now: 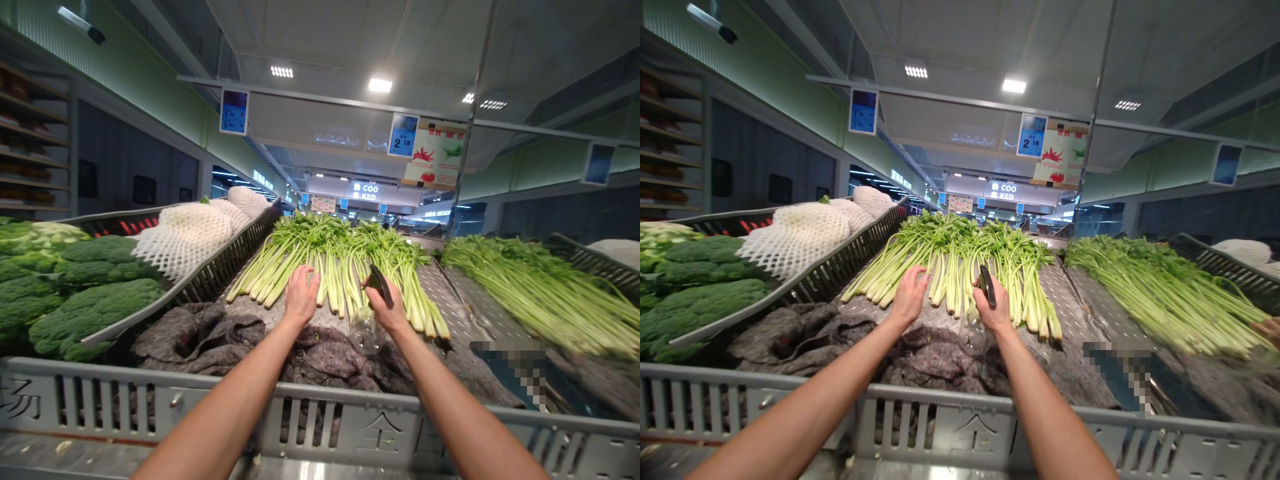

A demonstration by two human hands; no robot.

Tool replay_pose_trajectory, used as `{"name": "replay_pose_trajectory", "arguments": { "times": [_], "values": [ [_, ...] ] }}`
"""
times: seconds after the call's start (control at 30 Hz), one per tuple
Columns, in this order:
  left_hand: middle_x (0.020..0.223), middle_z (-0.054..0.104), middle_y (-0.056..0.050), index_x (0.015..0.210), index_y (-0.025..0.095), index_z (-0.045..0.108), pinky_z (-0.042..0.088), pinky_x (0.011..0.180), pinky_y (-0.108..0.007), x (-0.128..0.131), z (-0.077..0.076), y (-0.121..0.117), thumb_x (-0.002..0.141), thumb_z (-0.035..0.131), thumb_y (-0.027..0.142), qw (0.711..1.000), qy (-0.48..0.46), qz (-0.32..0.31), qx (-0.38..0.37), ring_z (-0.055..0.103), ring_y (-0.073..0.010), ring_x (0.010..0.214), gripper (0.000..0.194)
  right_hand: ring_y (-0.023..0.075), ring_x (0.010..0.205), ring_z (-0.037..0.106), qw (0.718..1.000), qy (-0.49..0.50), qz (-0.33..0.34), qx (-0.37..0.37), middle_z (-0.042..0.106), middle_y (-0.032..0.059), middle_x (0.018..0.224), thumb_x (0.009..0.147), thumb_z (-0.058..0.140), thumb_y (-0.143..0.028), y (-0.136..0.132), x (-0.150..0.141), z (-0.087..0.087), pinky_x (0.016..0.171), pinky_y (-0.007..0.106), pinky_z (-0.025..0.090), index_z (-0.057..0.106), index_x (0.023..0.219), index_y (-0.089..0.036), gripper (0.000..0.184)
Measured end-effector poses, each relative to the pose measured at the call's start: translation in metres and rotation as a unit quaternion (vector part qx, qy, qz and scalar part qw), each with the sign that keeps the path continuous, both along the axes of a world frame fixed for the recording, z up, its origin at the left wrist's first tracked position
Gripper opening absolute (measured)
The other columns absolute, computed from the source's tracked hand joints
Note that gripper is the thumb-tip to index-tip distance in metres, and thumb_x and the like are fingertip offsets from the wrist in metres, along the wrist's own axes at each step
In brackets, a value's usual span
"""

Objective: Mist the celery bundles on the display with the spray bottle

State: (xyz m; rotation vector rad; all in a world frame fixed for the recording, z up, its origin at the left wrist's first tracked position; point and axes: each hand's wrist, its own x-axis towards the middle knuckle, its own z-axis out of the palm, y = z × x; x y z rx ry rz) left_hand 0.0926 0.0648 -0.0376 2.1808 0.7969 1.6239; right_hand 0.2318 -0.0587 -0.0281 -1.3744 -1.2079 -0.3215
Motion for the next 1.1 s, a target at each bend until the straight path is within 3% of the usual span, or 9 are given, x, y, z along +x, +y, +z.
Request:
{"name": "replay_pose_trajectory", "arguments": {
  "times": [0.2,0.37,0.57,0.77,0.9,1.1],
  "values": [
    [0.114,0.048,-0.009,0.099,0.017,0.05,0.032,0.092,-0.042,0.0,-0.001,0.0,0.081,0.032,0.034,1.0,0.001,0.004,0.004,0.04,-0.0224,0.11,0.03,0.0133,0.054,0.051,0.999,0.02,-0.045,0.007,0.055,-0.0004,0.059,0.064,0.048,-0.031,-0.002,-0.003,0.004,0.052,0.023,0.038,0.056,0.07,-0.016,0.018],
    [0.112,0.049,-0.01,0.099,0.017,0.05,0.034,0.091,-0.041,-0.001,-0.001,-0.001,0.081,0.032,0.034,1.0,0.001,0.006,0.004,0.042,-0.0222,0.108,0.031,0.0141,0.06,0.053,0.999,0.043,-0.012,0.02,0.06,0.0023,0.072,0.064,0.047,-0.03,-0.002,-0.001,0.0,0.055,0.024,0.04,0.058,0.078,-0.016,0.022],
    [0.113,0.049,-0.009,0.098,0.018,0.05,0.032,0.092,-0.04,0.0,-0.001,0.0,0.081,0.033,0.033,1.0,-0.009,0.002,0.007,0.041,-0.0211,0.109,0.028,0.0152,0.066,0.054,0.997,0.057,-0.024,0.044,0.061,0.0026,0.076,0.065,0.047,-0.031,-0.003,0.008,-0.001,0.061,0.026,0.041,0.059,0.081,-0.017,0.025],
    [0.113,0.049,-0.009,0.097,0.018,0.05,0.032,0.092,-0.04,0.0,-0.001,-0.002,0.081,0.033,0.033,1.0,-0.004,0.001,0.004,0.042,-0.0209,0.109,0.028,0.0158,0.058,0.052,0.992,0.053,-0.112,0.024,0.056,0.0014,0.061,0.064,0.047,-0.032,-0.006,0.009,0.004,0.054,0.026,0.038,0.058,0.071,-0.016,0.021],
    [0.113,0.049,-0.008,0.098,0.018,0.05,0.033,0.092,-0.039,0.0,-0.001,-0.002,0.081,0.033,0.034,1.0,-0.004,0.001,-0.001,0.042,-0.021,0.108,0.029,0.0163,0.059,0.052,0.989,0.03,-0.145,0.006,0.057,0.0017,0.062,0.063,0.046,-0.034,-0.01,0.013,0.006,0.055,0.026,0.038,0.059,0.071,-0.017,0.023],
    [0.111,0.05,-0.008,0.097,0.018,0.05,0.033,0.091,-0.039,0.0,0.0,-0.003,0.081,0.032,0.033,1.0,0.0,0.001,0.005,0.043,-0.0211,0.106,0.029,0.0175,0.058,0.052,0.975,0.098,-0.193,0.037,0.059,0.0023,0.063,0.061,0.048,-0.037,-0.024,0.048,0.0,0.055,0.027,0.038,0.061,0.078,-0.016,0.03]
  ]
}}
